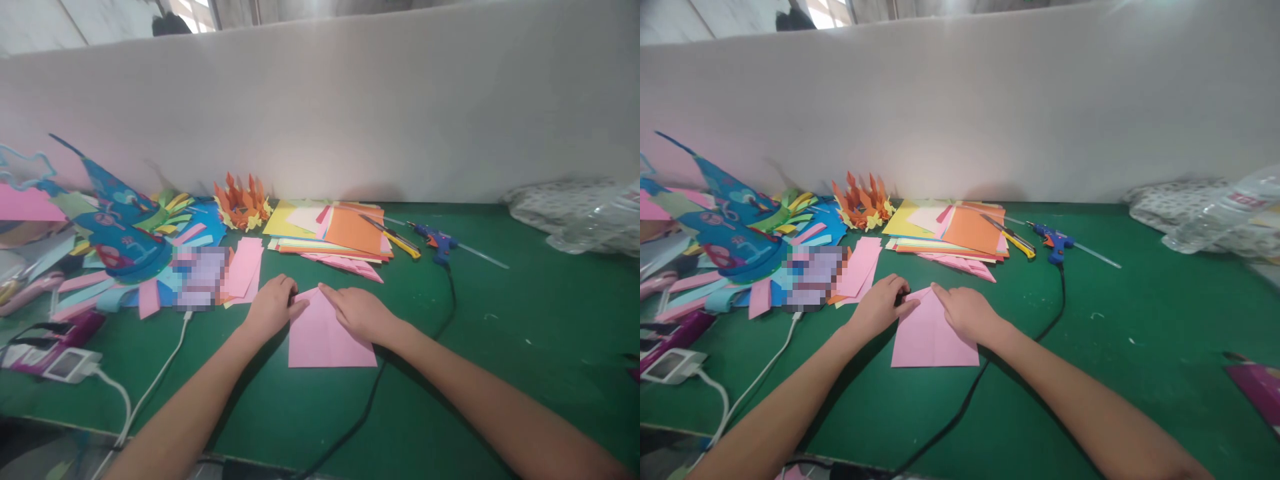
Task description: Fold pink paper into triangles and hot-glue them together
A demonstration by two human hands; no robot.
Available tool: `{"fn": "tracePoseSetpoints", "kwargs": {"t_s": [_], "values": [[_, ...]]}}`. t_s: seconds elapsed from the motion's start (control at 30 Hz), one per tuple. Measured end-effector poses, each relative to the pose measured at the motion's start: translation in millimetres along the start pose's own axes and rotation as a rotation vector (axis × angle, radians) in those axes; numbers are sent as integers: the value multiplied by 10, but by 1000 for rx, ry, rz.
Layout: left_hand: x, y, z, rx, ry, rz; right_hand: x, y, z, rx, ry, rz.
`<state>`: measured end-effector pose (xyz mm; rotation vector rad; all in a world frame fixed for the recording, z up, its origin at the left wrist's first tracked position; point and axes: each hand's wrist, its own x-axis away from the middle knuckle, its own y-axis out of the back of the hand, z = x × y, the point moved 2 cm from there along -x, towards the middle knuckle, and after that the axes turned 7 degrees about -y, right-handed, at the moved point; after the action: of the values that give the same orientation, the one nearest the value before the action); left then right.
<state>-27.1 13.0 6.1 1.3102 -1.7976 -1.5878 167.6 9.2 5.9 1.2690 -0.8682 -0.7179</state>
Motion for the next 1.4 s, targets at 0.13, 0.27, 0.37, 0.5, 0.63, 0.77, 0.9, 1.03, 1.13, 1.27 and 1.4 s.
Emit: {"fn": "tracePoseSetpoints", "kwargs": {"t_s": [0.13,0.27,0.37,0.5,0.63,0.77,0.9,1.03,1.13,1.27,1.4], "values": [[-4,-42,-58,125,-16,12,4,-13,-8,-18,-19,-25],[-24,-79,-168,259,-103,-29,14,-2,-9,-20,-38,-42],[-34,-100,-225,262,-216,-36,23,22,-2,-36,-27,-47],[-8,-60,-253,186,-329,27,25,49,6,-38,-12,-15],[16,24,-281,170,-361,101,21,49,10,-20,1,-18],[-6,30,-286,118,-374,102,16,29,11,22,5,-28],[-8,29,-241,71,-353,110,13,33,8,64,16,-37],[26,103,-180,89,-352,159,12,43,-12,106,51,-10],[41,157,-151,127,-352,180,17,44,-27,136,95,17],[36,178,-149,138,-354,191,19,38,-14,141,101,19],[23,156,-141,123,-359,175,8,31,23,103,12,2]]}}
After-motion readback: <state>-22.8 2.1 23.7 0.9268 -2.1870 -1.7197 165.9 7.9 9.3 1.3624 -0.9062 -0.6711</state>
